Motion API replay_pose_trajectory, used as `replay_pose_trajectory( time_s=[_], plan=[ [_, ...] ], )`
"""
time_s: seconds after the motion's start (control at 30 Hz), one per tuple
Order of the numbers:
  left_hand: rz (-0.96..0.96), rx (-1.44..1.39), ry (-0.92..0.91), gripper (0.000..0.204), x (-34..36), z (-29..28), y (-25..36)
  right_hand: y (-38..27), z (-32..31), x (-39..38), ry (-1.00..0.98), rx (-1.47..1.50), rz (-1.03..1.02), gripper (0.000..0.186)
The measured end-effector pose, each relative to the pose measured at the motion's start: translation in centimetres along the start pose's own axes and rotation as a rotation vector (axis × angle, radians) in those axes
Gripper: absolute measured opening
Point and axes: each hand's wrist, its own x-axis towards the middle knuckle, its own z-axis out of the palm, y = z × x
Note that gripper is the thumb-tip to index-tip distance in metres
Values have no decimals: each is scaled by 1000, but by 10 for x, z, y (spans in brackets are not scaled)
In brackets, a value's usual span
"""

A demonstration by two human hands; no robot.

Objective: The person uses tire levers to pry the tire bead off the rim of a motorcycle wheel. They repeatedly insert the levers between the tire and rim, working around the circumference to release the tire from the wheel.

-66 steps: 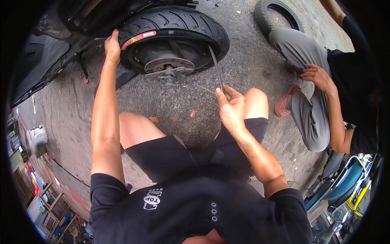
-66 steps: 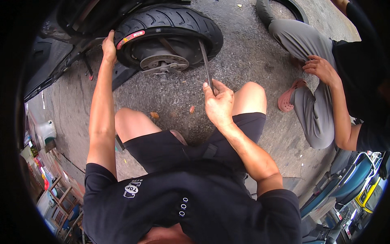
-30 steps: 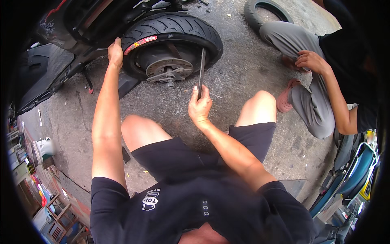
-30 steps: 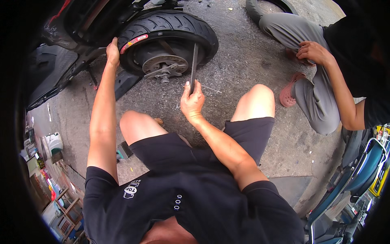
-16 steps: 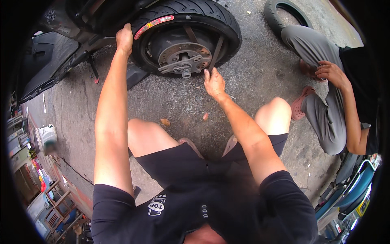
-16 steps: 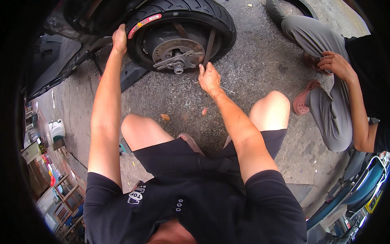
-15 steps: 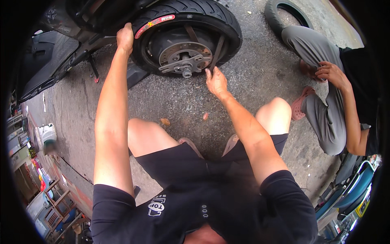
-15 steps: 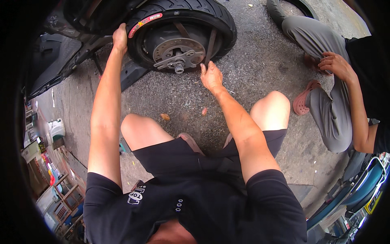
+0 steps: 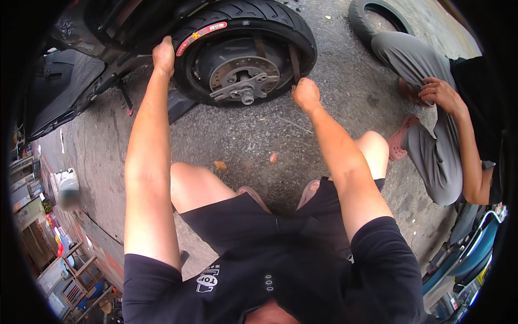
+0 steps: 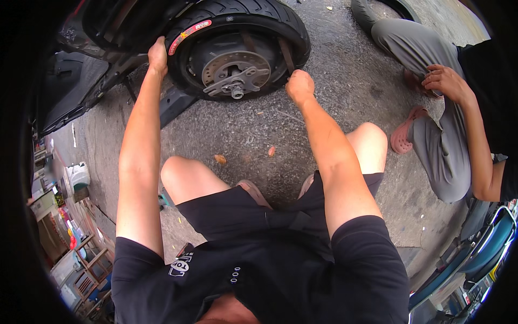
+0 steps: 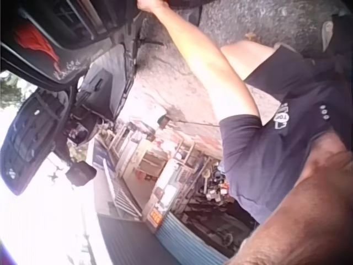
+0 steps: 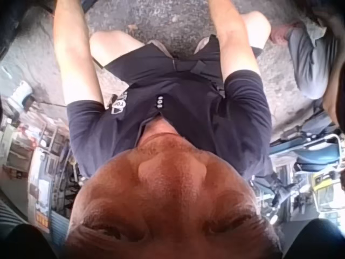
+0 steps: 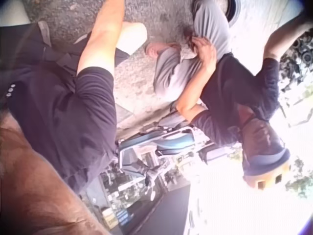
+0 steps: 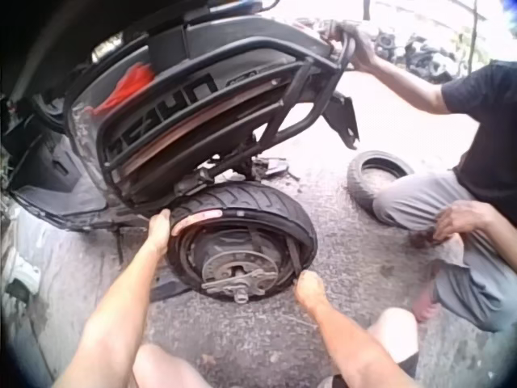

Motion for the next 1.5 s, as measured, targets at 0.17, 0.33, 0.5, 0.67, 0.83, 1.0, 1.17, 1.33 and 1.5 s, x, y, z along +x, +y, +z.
replay_pose_trajectory(
  time_s=[0.17, 0.33, 0.5, 0.67, 0.83, 1.0, 1.17, 1.33, 1.5],
  plan=[
    [17, -2, -14, 59, 2, 3, -1, 86, -31, 34, 150, -249, 46, 23],
    [22, 4, 5, 59, 5, 1, -3, 96, -54, 5, -13, -240, 29, 29],
    [8, 18, 12, 61, -6, 8, 3, 75, -95, -41, 156, -37, -104, 36],
    [-11, -38, -11, 64, 13, -5, -8, 64, -193, -91, -82, 95, -185, 38],
    [7, -69, 4, 55, -4, 5, -1, 119, -182, -85, 36, -64, -278, 41],
    [5, -144, -5, 48, 8, -9, -7, 134, -154, -69, 57, -83, -180, 47],
    [-22, -175, 19, 47, 2, -4, -3, 137, -133, -55, 20, -39, -148, 47],
    [-8, -129, 63, 46, -13, 0, 9, 145, -128, -22, 46, -92, -240, 46],
    [8, -150, 59, 42, -18, 3, 11, 157, -107, 8, 106, -100, -329, 46]
  ],
)
